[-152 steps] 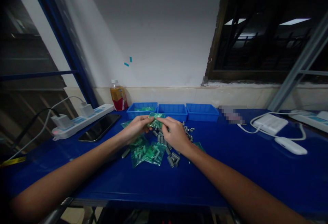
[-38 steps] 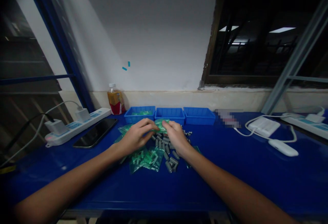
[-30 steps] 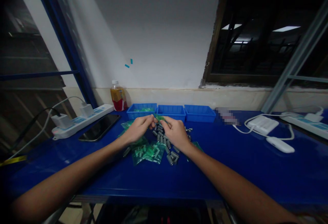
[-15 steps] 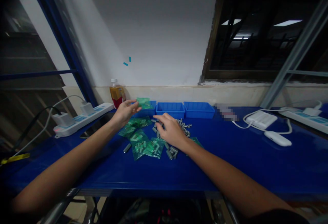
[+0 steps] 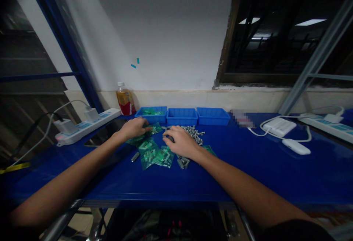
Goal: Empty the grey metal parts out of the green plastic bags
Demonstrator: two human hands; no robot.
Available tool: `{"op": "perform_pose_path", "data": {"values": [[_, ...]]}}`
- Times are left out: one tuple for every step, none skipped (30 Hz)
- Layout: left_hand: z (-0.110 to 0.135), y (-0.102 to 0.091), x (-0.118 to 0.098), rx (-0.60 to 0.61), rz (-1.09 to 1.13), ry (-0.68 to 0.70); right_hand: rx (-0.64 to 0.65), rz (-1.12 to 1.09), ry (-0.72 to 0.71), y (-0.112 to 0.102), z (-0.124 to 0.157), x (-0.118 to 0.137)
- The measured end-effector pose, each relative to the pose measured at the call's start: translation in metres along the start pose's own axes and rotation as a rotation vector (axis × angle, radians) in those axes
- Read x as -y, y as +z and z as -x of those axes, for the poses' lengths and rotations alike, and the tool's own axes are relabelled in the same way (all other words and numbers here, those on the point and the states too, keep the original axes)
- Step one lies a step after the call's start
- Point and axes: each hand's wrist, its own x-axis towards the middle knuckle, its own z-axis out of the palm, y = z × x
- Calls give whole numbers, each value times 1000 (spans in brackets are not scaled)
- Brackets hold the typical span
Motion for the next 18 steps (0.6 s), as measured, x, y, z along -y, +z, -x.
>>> {"op": "perform_pose_path", "data": {"values": [[-1, 0, 1, 2, 32, -5, 8, 4, 1, 0, 0, 1], [-3, 0, 2, 0, 76, -12, 14, 6, 3, 0, 0, 1], [-4, -1, 3, -5, 128, -22, 17, 5, 4, 0, 1, 2], [-5, -2, 2, -12, 184, -23, 17, -1, 6, 0, 1, 2], [-5, -5, 1, -28, 240, -5, 12, -15, 13, 0, 0, 3], [-5, -7, -3, -59, 291, 38, 6, -44, 27, 0, 0, 3], [-4, -10, -7, -105, 330, 102, -2, -95, 54, 0, -1, 3], [-1, -13, -13, -160, 355, 181, -9, -172, 98, 0, -2, 3], [2, -15, -20, -222, 366, 263, -20, -272, 162, 0, -3, 3], [7, -17, -28, -273, 362, 332, -35, -392, 244, -1, -5, 3], [12, -18, -35, -307, 353, 398, -57, -525, 338, -2, -6, 3], [17, -19, -43, -316, 335, 471, -88, -660, 432, -3, -8, 3], [22, -18, -50, -295, 309, 548, -124, -782, 517, -3, -9, 3], [27, -17, -56, -269, 289, 617, -159, -883, 588, -4, -11, 2], [32, -15, -62, -244, 274, 672, -188, -955, 640, -5, -11, 1], [35, -14, -66, -220, 261, 710, -208, -993, 675, -5, -12, 0], [37, -12, -69, -201, 249, 733, -222, -996, 696, -5, -12, -2], [39, -11, -71, -180, 239, 743, -230, -966, 701, -4, -12, -4]]}}
